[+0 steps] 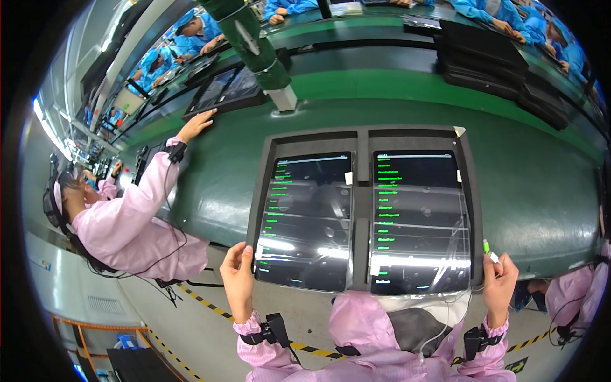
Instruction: Interacting with and testing tablet screens on an industrial assembly line.
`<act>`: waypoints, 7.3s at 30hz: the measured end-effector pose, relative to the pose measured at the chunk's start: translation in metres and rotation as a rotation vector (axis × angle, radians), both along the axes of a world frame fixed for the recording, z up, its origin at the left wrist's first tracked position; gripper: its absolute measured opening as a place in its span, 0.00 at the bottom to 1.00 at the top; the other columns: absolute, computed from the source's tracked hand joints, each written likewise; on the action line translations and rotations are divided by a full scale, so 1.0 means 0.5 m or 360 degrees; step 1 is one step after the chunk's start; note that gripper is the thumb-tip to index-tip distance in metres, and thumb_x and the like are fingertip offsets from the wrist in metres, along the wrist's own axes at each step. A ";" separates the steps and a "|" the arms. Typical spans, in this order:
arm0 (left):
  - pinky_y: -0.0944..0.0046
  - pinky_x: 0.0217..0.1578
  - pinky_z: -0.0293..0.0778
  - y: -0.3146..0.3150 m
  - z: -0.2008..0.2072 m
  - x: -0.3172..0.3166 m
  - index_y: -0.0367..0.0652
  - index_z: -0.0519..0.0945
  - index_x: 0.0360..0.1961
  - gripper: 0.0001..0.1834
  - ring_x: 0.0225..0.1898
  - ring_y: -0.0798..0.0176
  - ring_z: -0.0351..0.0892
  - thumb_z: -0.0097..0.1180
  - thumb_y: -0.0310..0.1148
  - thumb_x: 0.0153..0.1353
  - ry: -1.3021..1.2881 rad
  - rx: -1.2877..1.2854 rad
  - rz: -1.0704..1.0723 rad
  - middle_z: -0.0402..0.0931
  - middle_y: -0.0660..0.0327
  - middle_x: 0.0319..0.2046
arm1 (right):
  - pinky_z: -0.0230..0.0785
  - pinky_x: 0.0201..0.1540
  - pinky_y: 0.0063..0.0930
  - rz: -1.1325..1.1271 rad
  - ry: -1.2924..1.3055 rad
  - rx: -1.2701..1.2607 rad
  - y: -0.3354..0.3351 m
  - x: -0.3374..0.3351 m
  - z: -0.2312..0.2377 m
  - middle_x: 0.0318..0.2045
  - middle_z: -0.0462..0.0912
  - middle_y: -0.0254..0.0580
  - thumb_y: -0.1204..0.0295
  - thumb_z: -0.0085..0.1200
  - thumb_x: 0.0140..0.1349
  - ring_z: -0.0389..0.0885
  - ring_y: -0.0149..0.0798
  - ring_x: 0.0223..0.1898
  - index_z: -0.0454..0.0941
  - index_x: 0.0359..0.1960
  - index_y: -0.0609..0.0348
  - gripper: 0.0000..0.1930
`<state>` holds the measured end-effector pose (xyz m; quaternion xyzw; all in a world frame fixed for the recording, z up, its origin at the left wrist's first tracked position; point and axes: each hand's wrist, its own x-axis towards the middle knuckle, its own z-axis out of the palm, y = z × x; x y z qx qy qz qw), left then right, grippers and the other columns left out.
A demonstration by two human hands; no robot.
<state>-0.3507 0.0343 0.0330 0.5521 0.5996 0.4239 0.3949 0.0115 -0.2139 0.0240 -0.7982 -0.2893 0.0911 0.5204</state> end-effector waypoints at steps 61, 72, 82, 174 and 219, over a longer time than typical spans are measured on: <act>0.63 0.29 0.71 -0.033 -0.064 0.821 0.35 0.66 0.41 0.11 0.26 0.63 0.75 0.51 0.27 0.59 -0.0446 0.0364 -0.1360 0.73 0.56 0.28 | 0.47 0.06 0.16 -0.0080 0.0676 0.0606 0.085 0.022 -0.031 0.12 0.56 0.26 0.76 0.48 0.61 0.54 0.18 0.07 0.51 0.17 0.52 0.20; 0.66 0.30 0.72 -0.052 -0.067 0.780 0.36 0.69 0.39 0.10 0.28 0.65 0.76 0.53 0.27 0.57 -0.0383 0.0502 -0.1647 0.75 0.56 0.29 | 0.44 0.09 0.17 -0.0134 0.0630 0.0509 0.089 0.008 -0.041 0.10 0.62 0.26 0.80 0.52 0.56 0.57 0.17 0.09 0.52 0.14 0.52 0.21; 0.67 0.30 0.73 -0.058 -0.056 0.795 0.35 0.72 0.36 0.09 0.27 0.66 0.76 0.55 0.28 0.57 -0.0213 0.0493 -0.1645 0.75 0.56 0.27 | 0.43 0.16 0.18 -0.0197 0.0367 0.0314 0.081 0.019 -0.046 0.11 0.58 0.22 0.79 0.56 0.54 0.52 0.17 0.17 0.54 0.13 0.56 0.21; 0.64 0.31 0.73 -0.034 -0.091 0.781 0.37 0.73 0.34 0.07 0.28 0.62 0.77 0.54 0.27 0.56 -0.0301 0.0589 -0.1627 0.75 0.55 0.28 | 0.42 0.15 0.20 -0.0163 0.0491 0.0392 0.097 0.012 -0.092 0.11 0.58 0.23 0.79 0.56 0.52 0.52 0.17 0.17 0.55 0.12 0.57 0.20; 0.64 0.28 0.70 -0.036 -0.074 0.776 0.37 0.72 0.32 0.05 0.27 0.63 0.75 0.52 0.28 0.58 -0.0201 0.0559 -0.1708 0.73 0.57 0.27 | 0.46 0.14 0.19 -0.0076 0.0177 0.0366 0.104 0.007 -0.051 0.08 0.58 0.25 0.79 0.57 0.51 0.53 0.18 0.15 0.55 0.11 0.57 0.21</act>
